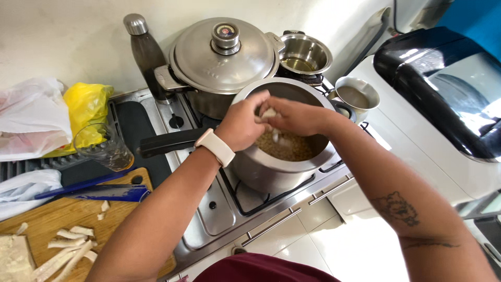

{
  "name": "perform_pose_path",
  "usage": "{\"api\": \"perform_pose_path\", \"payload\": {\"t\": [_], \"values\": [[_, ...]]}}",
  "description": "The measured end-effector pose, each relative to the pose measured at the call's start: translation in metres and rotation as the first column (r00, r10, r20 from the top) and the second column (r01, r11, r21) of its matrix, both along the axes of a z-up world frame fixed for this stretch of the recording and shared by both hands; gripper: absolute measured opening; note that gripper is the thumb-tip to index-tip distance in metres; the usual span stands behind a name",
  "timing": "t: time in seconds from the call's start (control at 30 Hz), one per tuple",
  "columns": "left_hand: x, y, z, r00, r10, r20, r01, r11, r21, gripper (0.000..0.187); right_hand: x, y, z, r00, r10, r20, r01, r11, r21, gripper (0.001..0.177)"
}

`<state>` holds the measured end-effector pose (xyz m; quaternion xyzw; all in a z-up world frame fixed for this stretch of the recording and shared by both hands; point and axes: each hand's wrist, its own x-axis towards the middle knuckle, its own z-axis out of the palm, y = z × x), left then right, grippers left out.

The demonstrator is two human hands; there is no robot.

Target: The person retrieves a knife and chops a piece of white meat on a wooden cutting board. They then transfer the chopped pieces into a pot on the stove. The person continues to slice and chop more meat from a larger piece.

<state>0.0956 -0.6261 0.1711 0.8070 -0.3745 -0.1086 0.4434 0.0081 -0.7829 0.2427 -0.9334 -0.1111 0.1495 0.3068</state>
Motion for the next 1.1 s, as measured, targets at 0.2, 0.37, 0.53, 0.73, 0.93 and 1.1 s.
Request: {"api": "perform_pose_path", "payload": {"t": [0.2, 0.37, 0.53, 0.73, 0.93, 1.1], "values": [[0.0, -0.016, -0.031, 0.948, 0.013, 0.317, -0.114, 0.947, 0.301, 0.052, 0.028, -0.033, -0.051, 0.995, 0.093, -0.035, -0.099, 0.879, -0.467, 0.034], [-0.014, -0.008, -0.02, 0.913, -0.035, 0.406, -0.021, 0.991, 0.134, 0.038, 0.048, -0.051, -0.077, 0.997, 0.067, 0.024, -0.031, 0.72, -0.693, 0.031], [-0.034, 0.033, 0.003, 0.886, 0.014, 0.464, 0.041, 0.993, -0.109, 0.022, 0.046, -0.047, -0.081, 0.965, 0.187, 0.186, 0.034, 0.609, -0.792, 0.023], [-0.082, 0.182, 0.034, 0.79, -0.013, 0.613, 0.027, 1.0, -0.013, 0.01, -0.036, 0.066, 0.005, 0.959, 0.018, 0.284, 0.145, 0.828, -0.542, 0.036], [-0.077, 0.353, -0.082, 0.857, 0.226, 0.464, -0.415, 0.835, 0.361, 0.014, -0.07, 0.246, -0.107, 0.945, 0.237, 0.226, -0.25, 0.968, 0.031, 0.017], [-0.105, 0.37, -0.174, 0.894, 0.282, 0.347, -0.422, 0.789, 0.447, 0.019, -0.035, 0.326, -0.25, 0.888, 0.268, 0.372, -0.075, 0.886, -0.458, 0.028]]}}
